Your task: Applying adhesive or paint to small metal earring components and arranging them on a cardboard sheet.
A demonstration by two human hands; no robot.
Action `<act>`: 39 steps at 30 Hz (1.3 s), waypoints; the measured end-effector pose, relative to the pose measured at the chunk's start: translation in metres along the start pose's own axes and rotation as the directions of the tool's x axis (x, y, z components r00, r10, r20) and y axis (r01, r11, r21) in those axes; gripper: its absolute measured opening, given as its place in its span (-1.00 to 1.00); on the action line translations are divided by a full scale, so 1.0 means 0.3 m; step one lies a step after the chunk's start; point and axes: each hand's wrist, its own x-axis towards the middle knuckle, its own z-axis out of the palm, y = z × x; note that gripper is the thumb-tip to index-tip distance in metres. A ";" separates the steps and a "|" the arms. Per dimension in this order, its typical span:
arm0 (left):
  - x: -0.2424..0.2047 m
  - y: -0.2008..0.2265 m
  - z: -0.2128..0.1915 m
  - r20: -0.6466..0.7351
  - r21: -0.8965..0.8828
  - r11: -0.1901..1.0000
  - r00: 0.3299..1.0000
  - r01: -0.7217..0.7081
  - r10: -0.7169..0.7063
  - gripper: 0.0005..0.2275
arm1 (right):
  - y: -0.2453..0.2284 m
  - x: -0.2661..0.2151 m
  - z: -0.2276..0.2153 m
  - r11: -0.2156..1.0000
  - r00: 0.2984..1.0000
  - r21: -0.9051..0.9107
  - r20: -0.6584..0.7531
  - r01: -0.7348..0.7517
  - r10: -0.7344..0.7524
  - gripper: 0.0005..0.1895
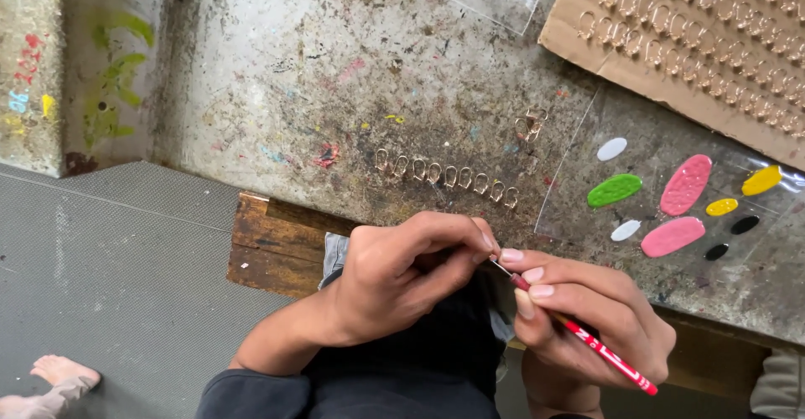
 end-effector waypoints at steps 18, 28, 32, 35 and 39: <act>-0.001 -0.005 0.001 0.009 -0.001 1.000 1.000 -0.004 0.004 -0.91 | 0.013 -0.005 -0.007 1.000 1.000 -0.014 -0.006 0.012 -0.013 -0.82; -0.002 -0.006 0.000 0.014 -0.004 1.000 1.000 -0.003 0.003 -0.91 | 0.030 -0.004 -0.008 0.998 0.998 0.006 0.000 0.060 -0.060 -0.83; -0.001 -0.006 0.002 0.011 -0.017 1.000 1.000 0.000 0.000 -0.91 | 0.021 -0.003 -0.007 0.999 0.999 -0.005 -0.002 0.033 -0.033 -0.83; -0.001 -0.005 0.000 0.014 -0.016 1.000 1.000 0.002 -0.002 -0.91 | 0.021 -0.006 -0.006 1.000 1.000 -0.014 -0.007 0.023 -0.023 -0.81; -0.004 -0.008 0.000 0.020 -0.004 1.000 1.000 0.001 0.000 -0.90 | 0.026 -0.010 -0.008 1.000 1.000 0.012 -0.007 0.021 -0.020 -0.82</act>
